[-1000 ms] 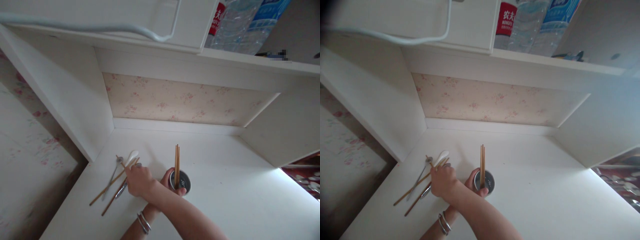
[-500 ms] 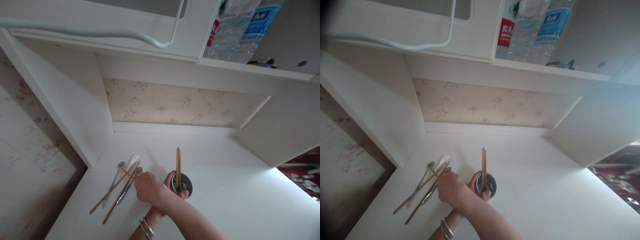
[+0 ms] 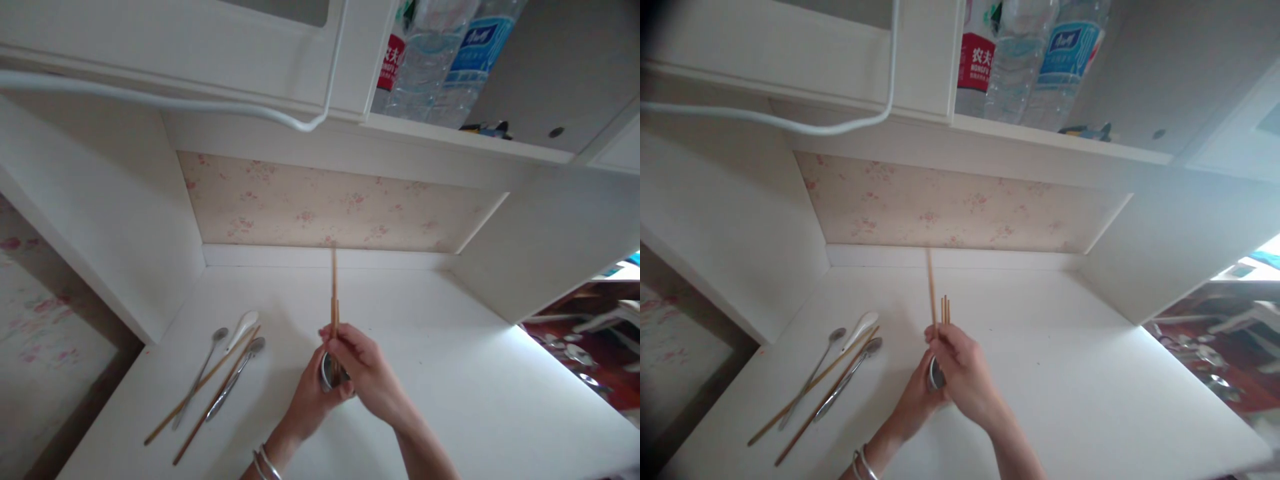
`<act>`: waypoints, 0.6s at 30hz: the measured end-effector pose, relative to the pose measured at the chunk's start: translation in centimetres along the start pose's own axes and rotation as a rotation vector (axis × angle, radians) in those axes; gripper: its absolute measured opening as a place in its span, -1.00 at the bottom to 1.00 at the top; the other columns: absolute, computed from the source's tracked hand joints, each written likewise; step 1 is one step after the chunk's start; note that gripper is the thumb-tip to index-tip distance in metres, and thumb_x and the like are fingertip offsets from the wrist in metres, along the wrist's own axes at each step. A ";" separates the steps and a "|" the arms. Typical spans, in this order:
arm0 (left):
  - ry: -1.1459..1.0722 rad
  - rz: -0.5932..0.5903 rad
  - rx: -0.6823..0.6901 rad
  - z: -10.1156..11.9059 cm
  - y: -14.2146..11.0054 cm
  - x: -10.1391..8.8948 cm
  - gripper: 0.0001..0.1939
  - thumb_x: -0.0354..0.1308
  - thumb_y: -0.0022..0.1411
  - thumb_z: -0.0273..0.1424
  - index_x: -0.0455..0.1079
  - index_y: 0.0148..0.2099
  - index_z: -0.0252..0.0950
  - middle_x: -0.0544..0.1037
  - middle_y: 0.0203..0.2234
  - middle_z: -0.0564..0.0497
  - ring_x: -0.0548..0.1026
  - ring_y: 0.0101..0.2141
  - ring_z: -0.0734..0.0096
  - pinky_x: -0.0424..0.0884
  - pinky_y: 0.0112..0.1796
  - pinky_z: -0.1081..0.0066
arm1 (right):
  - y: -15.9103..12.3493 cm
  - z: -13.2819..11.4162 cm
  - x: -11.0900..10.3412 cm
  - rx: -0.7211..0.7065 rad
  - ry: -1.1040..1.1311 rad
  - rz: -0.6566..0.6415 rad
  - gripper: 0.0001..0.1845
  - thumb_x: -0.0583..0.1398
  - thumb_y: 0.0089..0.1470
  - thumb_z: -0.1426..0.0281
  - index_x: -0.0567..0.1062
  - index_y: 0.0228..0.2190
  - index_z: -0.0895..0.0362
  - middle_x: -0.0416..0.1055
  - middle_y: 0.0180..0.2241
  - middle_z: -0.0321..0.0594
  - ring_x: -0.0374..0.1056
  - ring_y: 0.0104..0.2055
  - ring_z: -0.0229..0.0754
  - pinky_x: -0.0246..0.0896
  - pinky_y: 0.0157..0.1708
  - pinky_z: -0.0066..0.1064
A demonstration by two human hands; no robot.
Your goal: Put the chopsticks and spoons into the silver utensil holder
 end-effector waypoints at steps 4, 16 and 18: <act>-0.006 0.032 -0.008 -0.6 -0.3 -0.6 -0.24 0.37 0.05 -0.20 0.16 0.22 -0.27 0.46 0.06 -0.21 0.44 0.03 0.05 0.30 0.10 0.14 | -0.3 5.6 -5.2 0.129 0.140 0.318 -0.62 0.15 0.20 0.10 0.57 -0.19 0.12 0.57 -0.19 -0.11 0.46 -0.11 -0.02 0.35 -0.05 -0.16; -0.055 -0.023 0.008 -1.5 0.1 -1.7 -0.28 0.38 0.05 -0.26 0.24 0.23 -0.24 0.40 0.15 -0.18 0.32 0.16 -0.01 0.17 0.19 0.07 | -2.4 8.3 -1.6 0.091 -0.081 0.068 -0.67 0.09 0.27 0.21 0.60 -0.12 0.02 0.52 -0.12 -0.15 0.45 -0.08 -0.07 0.34 -0.07 -0.31; -0.073 -0.039 0.014 -1.4 0.2 -1.7 -0.29 0.37 0.07 -0.27 0.24 0.23 -0.24 0.40 0.16 -0.18 0.31 0.17 -0.01 0.16 0.20 0.06 | -2.6 8.3 -1.5 0.062 -0.091 0.067 -0.70 0.11 0.26 0.25 0.57 -0.08 0.02 0.52 -0.11 -0.16 0.44 -0.07 -0.08 0.33 -0.06 -0.32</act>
Point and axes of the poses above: each hand's wrist, its own y-axis towards the middle knuckle, its own x-axis out of the palm, z = x × y, the point moved 9 cm from there along y, towards the middle knuckle
